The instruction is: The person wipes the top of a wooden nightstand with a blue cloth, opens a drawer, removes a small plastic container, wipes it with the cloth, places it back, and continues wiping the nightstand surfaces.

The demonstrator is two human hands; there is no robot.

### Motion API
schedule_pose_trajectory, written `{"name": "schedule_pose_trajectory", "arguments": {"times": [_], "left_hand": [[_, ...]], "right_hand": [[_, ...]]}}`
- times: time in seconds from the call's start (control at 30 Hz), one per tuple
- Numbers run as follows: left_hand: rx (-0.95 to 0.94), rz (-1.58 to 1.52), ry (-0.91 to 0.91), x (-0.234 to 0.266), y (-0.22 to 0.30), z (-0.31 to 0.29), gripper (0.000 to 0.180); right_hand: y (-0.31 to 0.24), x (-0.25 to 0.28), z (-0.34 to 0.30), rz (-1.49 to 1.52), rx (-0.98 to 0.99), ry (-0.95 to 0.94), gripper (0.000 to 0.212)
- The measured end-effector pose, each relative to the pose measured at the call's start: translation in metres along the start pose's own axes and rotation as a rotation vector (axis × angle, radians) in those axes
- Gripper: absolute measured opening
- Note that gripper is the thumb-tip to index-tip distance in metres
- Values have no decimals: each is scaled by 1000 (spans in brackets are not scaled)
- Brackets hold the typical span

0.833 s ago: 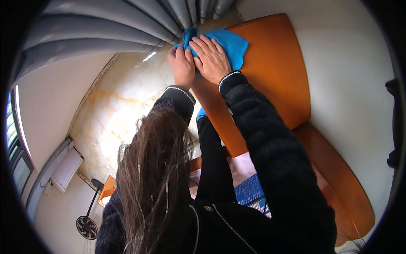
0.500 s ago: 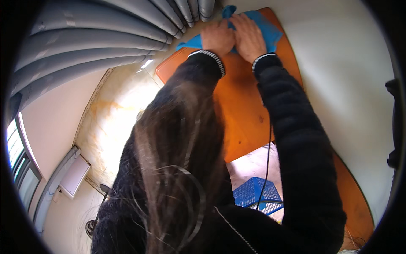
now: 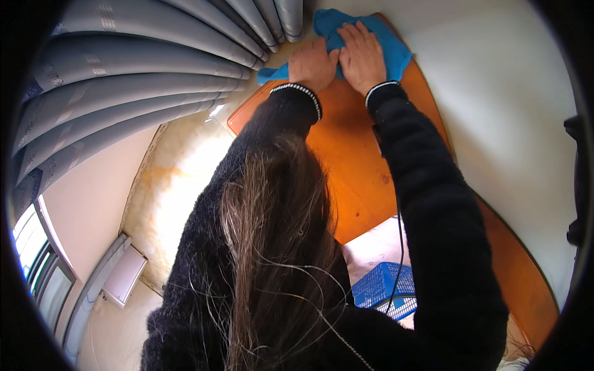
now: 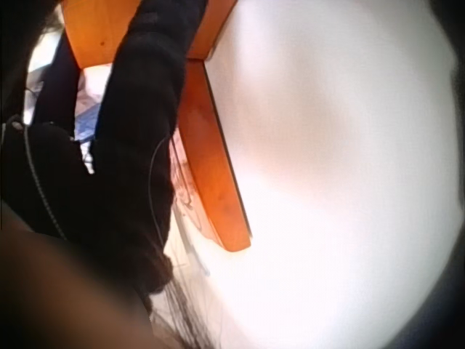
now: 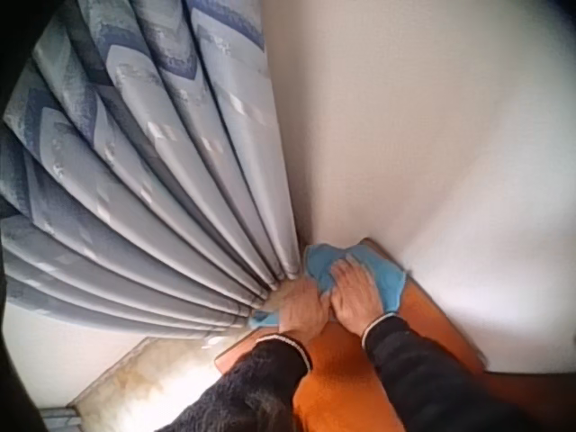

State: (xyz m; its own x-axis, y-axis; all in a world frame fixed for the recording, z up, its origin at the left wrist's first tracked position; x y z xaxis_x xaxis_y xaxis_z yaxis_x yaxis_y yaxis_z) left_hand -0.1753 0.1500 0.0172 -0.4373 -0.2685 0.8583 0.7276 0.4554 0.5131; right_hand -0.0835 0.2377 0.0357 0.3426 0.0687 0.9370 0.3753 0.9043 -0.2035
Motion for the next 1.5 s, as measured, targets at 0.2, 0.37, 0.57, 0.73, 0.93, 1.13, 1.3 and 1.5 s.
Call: {"name": "schedule_pose_trajectory", "arguments": {"times": [0.2,0.37,0.57,0.73,0.93,1.13,1.3,1.5], "left_hand": [[94,109,-64,-4,-26,-15,43],[103,194,10,-19,-38,-19,42],[68,168,189,-34,-55,-18,49],[31,96,210,-43,-43,-47,61],[327,-312,-156,-92,5,-153,69],[532,-866,38,-94,16,-140,75],[618,-1041,207,-84,-56,-73,69],[415,-970,352,-58,-121,-24,45]], "right_hand": [[-31,-18,-11,67,-46,-94,45],[-31,-41,-16,157,-45,-82,48],[-35,-73,-19,214,-67,-140,51],[-39,-72,-45,219,-80,-251,52],[-52,-40,-166,247,-126,-391,47],[-45,-50,-165,92,-206,-364,48],[-62,-78,-71,190,-25,-325,55],[-85,-99,5,274,33,-230,65]]}}
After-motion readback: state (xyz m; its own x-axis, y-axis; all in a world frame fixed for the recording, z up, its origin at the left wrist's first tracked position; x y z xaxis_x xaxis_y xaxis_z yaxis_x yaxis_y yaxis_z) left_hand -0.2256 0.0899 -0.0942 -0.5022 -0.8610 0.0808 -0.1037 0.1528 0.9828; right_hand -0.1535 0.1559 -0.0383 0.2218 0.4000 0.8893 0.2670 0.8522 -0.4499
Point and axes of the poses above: each hand's wrist, its own z-axis towards the middle knuckle, its own x-axis out of the back of the hand, y = z × x, the point moved 5 cm from there along z, towards the middle knuckle, and after that the axes turned 4 degrees about -y, right-handed, at the moved point
